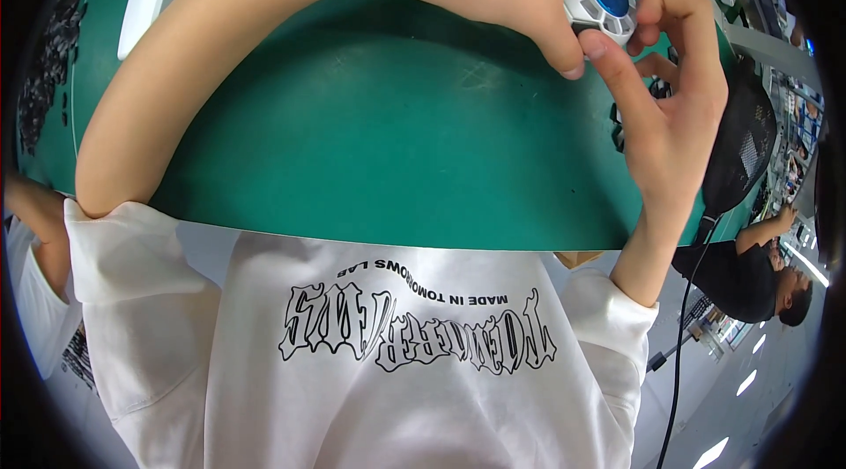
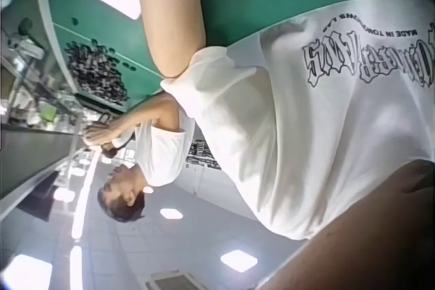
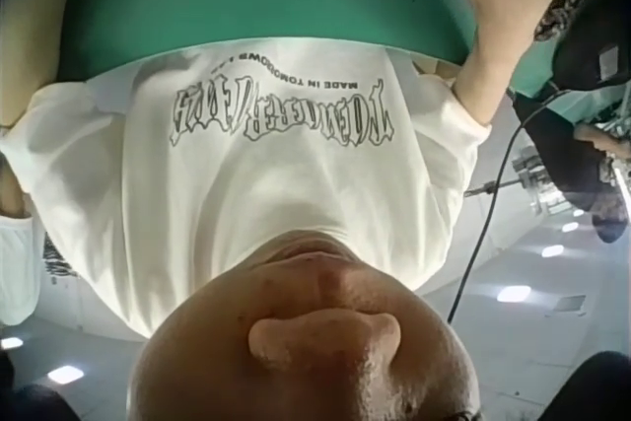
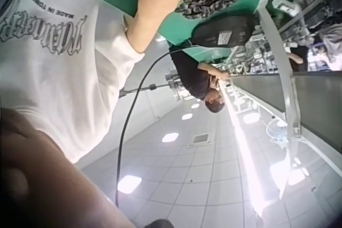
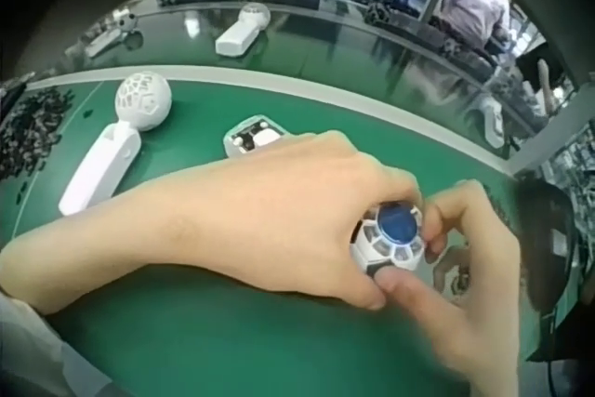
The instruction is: Assembling small plastic and electronic parts into a handheld device body at a manual assembly station.
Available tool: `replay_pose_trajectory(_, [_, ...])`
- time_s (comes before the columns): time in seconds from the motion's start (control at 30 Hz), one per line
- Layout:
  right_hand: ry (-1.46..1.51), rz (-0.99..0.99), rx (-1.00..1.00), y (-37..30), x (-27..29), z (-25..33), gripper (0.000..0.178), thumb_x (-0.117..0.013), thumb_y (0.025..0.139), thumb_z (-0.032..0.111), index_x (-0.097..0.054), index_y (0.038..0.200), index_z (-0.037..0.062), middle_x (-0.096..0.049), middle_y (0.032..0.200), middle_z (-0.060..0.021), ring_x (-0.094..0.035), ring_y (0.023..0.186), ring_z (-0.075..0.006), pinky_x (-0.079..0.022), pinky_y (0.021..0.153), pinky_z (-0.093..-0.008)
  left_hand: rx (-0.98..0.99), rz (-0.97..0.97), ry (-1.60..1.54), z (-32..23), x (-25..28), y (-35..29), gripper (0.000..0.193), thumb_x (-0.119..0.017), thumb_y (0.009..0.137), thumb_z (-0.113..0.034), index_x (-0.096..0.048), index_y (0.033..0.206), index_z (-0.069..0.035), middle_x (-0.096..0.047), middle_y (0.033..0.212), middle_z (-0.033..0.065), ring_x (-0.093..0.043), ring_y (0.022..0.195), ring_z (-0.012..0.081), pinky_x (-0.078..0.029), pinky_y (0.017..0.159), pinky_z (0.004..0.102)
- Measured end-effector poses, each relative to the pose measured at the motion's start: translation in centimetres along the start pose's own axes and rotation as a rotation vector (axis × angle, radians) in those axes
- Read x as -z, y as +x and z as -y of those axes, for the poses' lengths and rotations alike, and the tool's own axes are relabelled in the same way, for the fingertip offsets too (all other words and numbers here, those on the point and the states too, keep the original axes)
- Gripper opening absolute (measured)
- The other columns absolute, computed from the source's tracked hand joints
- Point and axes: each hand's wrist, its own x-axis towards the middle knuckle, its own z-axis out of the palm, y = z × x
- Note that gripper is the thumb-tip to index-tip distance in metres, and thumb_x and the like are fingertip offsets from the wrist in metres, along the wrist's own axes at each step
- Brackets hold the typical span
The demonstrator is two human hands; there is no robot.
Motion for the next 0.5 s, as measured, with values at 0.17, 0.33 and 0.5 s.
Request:
replay_pose_trajectory(0.17, [-0.034, -0.05, 0.106, -0.3, -0.6, -1.2, 0.029, -0.08, 0.088, 0.009, -0.061, 0.109, 0.0025, -0.057, 0.095, 0.0005, -0.055, 0.082, -0.0079, -0.044, 0.068, -0.0215, -0.039, -0.119, -0.045, 0.4, -1.2, 0.4, 0.044, -0.08, 0.073, -0.028, -0.07, 0.105, 0.001, -0.071, 0.079, 0.0198, -0.069, 0.077, 0.0382, -0.054, 0.073, 0.0418])
replay_pose_trajectory(0.33, [0.087, -0.066, -0.104, 1.4, 0.2, 1.9, 0.031, -0.087, 0.077, 0.014, -0.062, 0.091, 0.0031, -0.064, 0.079, -0.0038, -0.063, 0.067, -0.0143, -0.047, 0.056, -0.0262, 0.225, -0.046, -0.063, -1.0, -1.5, 0.3, 0.049, -0.081, 0.073, -0.03, -0.071, 0.112, -0.002, -0.073, 0.092, 0.0198, -0.069, 0.088, 0.036, -0.052, 0.082, 0.0417])
replay_pose_trajectory(0.5, [0.051, 0.029, -0.101, -1.8, 5.1, -3.1, 0.019, -0.075, 0.087, 0.002, -0.067, 0.104, 0.0009, -0.06, 0.089, -0.0005, -0.054, 0.078, -0.0084, -0.042, 0.067, -0.0209, -0.035, -0.16, 0.316, -0.2, -2.4, -0.3, 0.057, -0.081, 0.074, -0.031, -0.07, 0.123, -0.004, -0.069, 0.117, 0.0199, -0.062, 0.112, 0.0345, -0.045, 0.099, 0.0456])
